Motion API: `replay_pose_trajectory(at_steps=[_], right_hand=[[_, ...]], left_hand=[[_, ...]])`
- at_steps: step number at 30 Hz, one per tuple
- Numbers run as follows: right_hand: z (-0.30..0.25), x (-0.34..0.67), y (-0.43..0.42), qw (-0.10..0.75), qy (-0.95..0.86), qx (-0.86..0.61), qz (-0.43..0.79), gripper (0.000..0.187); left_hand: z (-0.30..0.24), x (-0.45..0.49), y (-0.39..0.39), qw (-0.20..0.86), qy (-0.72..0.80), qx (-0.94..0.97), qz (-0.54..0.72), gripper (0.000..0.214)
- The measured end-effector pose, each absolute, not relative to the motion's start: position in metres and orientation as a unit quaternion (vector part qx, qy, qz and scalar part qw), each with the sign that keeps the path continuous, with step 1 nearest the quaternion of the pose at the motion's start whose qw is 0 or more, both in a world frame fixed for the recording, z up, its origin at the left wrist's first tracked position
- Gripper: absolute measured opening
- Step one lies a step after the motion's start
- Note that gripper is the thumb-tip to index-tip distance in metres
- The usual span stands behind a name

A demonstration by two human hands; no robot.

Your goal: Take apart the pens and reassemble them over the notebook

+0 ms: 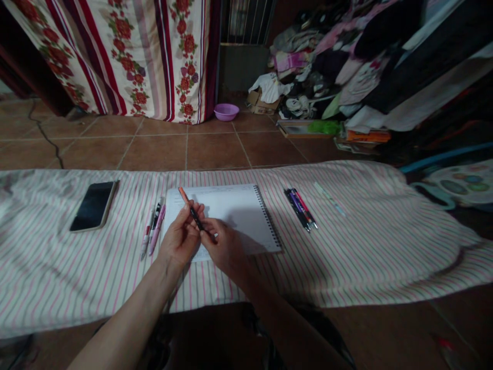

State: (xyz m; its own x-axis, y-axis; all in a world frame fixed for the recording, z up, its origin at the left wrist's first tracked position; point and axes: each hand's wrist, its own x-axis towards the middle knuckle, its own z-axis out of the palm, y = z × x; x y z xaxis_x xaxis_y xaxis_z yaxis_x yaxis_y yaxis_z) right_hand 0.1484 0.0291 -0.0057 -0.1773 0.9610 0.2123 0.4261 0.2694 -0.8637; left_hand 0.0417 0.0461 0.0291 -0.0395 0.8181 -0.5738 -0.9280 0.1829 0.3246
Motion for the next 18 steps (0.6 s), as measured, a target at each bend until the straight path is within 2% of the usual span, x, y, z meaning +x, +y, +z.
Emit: replay_pose_trajectory(at_steps=[12,18], right_hand=[[-0.006,0.148,0.029,0.38,-0.691,-0.524,0.323,0.013],[-0.007,0.153,0.036,0.434,-0.676,-0.54,0.254,0.007]], left_hand=[[0.017,0.045,0.047,0.666,0.368,-0.054,0.647,0.022],[0.02,0.048,0.046,0.664,0.369,-0.048,0.648,0.026]])
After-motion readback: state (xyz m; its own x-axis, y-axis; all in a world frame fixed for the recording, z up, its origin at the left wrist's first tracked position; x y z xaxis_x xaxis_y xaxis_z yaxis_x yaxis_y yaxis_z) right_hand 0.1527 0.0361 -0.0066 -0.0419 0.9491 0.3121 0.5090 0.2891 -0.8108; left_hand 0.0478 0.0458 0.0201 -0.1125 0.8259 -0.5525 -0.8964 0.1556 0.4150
